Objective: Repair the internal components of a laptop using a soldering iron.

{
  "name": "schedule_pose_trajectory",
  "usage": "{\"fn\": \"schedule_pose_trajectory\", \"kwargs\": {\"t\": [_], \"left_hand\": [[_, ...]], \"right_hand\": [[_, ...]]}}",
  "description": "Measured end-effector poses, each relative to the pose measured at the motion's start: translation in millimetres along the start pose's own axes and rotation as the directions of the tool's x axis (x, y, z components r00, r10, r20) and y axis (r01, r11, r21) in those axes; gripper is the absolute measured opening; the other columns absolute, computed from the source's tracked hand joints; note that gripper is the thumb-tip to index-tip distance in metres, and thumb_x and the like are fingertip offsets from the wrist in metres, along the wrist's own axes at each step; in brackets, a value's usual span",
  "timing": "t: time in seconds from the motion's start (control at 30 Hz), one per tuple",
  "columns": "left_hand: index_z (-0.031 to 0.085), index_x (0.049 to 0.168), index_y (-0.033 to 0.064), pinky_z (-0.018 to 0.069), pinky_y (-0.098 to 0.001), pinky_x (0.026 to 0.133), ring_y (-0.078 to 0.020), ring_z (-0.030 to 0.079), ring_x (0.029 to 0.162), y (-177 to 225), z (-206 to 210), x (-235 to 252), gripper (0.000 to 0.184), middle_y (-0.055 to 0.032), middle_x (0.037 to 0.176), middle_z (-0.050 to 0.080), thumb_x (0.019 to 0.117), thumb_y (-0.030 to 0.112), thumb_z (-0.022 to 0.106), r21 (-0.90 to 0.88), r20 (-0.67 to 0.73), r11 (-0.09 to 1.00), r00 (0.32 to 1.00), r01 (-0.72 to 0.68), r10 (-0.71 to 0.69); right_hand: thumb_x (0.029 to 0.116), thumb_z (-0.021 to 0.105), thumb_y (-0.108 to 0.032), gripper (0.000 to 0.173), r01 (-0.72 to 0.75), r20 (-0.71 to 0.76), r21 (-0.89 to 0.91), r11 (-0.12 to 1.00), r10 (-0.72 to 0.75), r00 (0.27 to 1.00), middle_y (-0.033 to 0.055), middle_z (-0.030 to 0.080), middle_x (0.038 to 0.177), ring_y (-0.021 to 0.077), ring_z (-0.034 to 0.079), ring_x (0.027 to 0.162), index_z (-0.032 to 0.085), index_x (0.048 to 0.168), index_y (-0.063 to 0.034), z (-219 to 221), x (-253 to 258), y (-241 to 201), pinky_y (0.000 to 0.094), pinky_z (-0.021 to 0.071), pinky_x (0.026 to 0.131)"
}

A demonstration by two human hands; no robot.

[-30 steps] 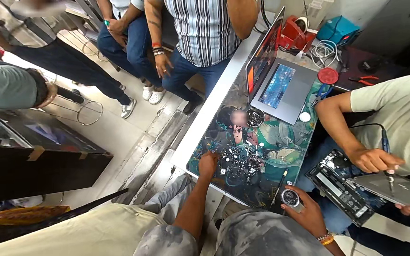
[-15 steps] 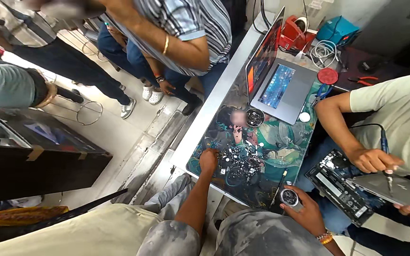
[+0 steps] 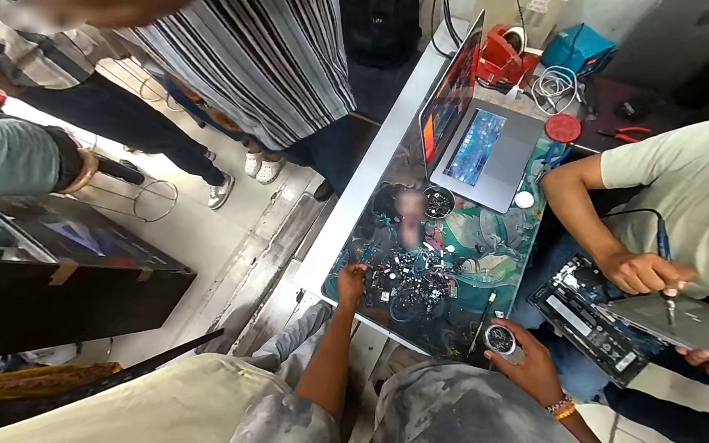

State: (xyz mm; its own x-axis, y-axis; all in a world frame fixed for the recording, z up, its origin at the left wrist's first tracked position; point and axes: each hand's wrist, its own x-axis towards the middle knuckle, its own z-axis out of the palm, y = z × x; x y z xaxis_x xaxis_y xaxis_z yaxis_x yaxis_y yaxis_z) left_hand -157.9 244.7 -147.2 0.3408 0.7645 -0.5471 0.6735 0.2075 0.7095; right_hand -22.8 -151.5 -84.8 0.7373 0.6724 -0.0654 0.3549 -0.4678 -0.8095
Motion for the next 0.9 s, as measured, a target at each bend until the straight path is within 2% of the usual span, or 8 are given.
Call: {"fn": "schedule_pose_trajectory", "kwargs": {"t": [0.1, 0.2, 0.27, 0.37, 0.4, 0.47, 0.6, 0.9], "left_hand": [[0.067, 0.111, -0.0041, 0.0532, -0.0373, 0.074, -0.0188, 0.061, 0.077, 9, -2, -19, 0.021, -0.0142, 0.095, 0.068, 0.1058, 0.012, 0.056, -0.045, 0.038, 0.998, 0.999, -0.035, 0.037], [0.066, 0.119, -0.0022, 0.0564, -0.0512, 0.085, -0.0312, 0.069, 0.092, 49, 3, -71, 0.024, -0.0207, 0.108, 0.070, 0.1059, 0.015, 0.055, 0.106, 0.289, 0.966, 0.937, -0.235, 0.196], [0.067, 0.118, 0.0003, 0.0591, -0.0494, 0.087, -0.0285, 0.071, 0.094, 75, 21, -115, 0.024, -0.0178, 0.112, 0.070, 0.1057, 0.017, 0.056, 0.090, 0.505, 0.897, 0.796, -0.433, 0.334], [0.072, 0.110, 0.0032, 0.0569, -0.0447, 0.095, -0.0235, 0.069, 0.103, 103, 59, -167, 0.021, -0.0124, 0.111, 0.070, 0.1048, 0.017, 0.057, -0.008, 0.717, 0.689, 0.476, -0.725, 0.510], [0.073, 0.111, 0.0041, 0.0564, -0.0453, 0.095, -0.0250, 0.069, 0.104, 109, 70, -181, 0.022, -0.0123, 0.111, 0.071, 0.1048, 0.017, 0.056, 0.002, 0.748, 0.600, 0.399, -0.800, 0.531], [0.072, 0.112, 0.0046, 0.0561, -0.0454, 0.096, -0.0274, 0.069, 0.106, 114, 87, -200, 0.019, -0.0129, 0.111, 0.070, 0.1032, 0.012, 0.057, 0.056, 0.772, 0.431, 0.313, -0.901, 0.553], [0.072, 0.112, 0.0040, 0.0554, -0.0449, 0.100, -0.0278, 0.068, 0.115, 110, 105, -213, 0.021, -0.0126, 0.116, 0.072, 0.0998, 0.002, 0.055, 0.127, 0.784, 0.235, 0.242, -0.964, 0.571], [0.075, 0.103, 0.0052, 0.0560, -0.0440, 0.096, -0.0274, 0.070, 0.105, 108, 107, -210, 0.018, -0.0109, 0.103, 0.074, 0.0979, 0.003, 0.058, 0.167, 0.826, 0.192, 0.244, -0.967, 0.509]], "right_hand": [[0.0745, 0.082, -0.039, 0.063, -0.009, 0.016, -0.004, 1.000, 0.009, 1.000, 0.0083, 0.070, 0.126, 0.0151, 0.067, 0.116, 0.069, 0.127, -0.0062, 1, 1, 1, 0.0346, 0.0553, 0.100], [0.0744, 0.082, -0.040, 0.064, -0.018, 0.029, -0.006, 1.000, 0.019, 0.999, 0.0094, 0.070, 0.126, 0.0165, 0.067, 0.116, 0.069, 0.127, -0.0063, 4, 5, -3, 0.0365, 0.0552, 0.100], [0.0750, 0.082, -0.040, 0.064, -0.025, 0.048, -0.012, 1.000, 0.026, 0.999, 0.0096, 0.070, 0.126, 0.0174, 0.067, 0.118, 0.069, 0.128, -0.0066, 6, 7, -7, 0.0379, 0.0547, 0.102], [0.0761, 0.082, -0.041, 0.064, -0.004, 0.069, -0.021, 1.000, 0.005, 0.998, 0.0087, 0.070, 0.125, 0.0175, 0.067, 0.117, 0.068, 0.128, -0.0066, 8, 11, -12, 0.0401, 0.0547, 0.102], [0.0759, 0.082, -0.041, 0.063, 0.008, 0.057, -0.017, 1.000, -0.007, 0.998, 0.0088, 0.071, 0.122, 0.0169, 0.068, 0.113, 0.069, 0.126, -0.0057, 9, 12, -14, 0.0400, 0.0560, 0.099], [0.0756, 0.079, -0.043, 0.060, 0.035, 0.017, -0.021, 0.999, -0.034, 0.999, 0.0075, 0.073, 0.115, 0.0139, 0.070, 0.106, 0.070, 0.121, -0.0046, 8, 13, -17, 0.0374, 0.0579, 0.094], [0.0772, 0.076, -0.044, 0.058, 0.043, -0.011, -0.030, 0.999, -0.043, 0.999, 0.0068, 0.074, 0.115, 0.0119, 0.070, 0.107, 0.071, 0.120, -0.0050, 2, 15, -22, 0.0353, 0.0577, 0.094], [0.0764, 0.078, -0.038, 0.058, 0.031, -0.011, 0.011, 0.999, -0.031, 0.999, 0.0073, 0.072, 0.120, 0.0141, 0.068, 0.111, 0.070, 0.124, -0.0061, 7, 11, -16, 0.0361, 0.0568, 0.097]]}}
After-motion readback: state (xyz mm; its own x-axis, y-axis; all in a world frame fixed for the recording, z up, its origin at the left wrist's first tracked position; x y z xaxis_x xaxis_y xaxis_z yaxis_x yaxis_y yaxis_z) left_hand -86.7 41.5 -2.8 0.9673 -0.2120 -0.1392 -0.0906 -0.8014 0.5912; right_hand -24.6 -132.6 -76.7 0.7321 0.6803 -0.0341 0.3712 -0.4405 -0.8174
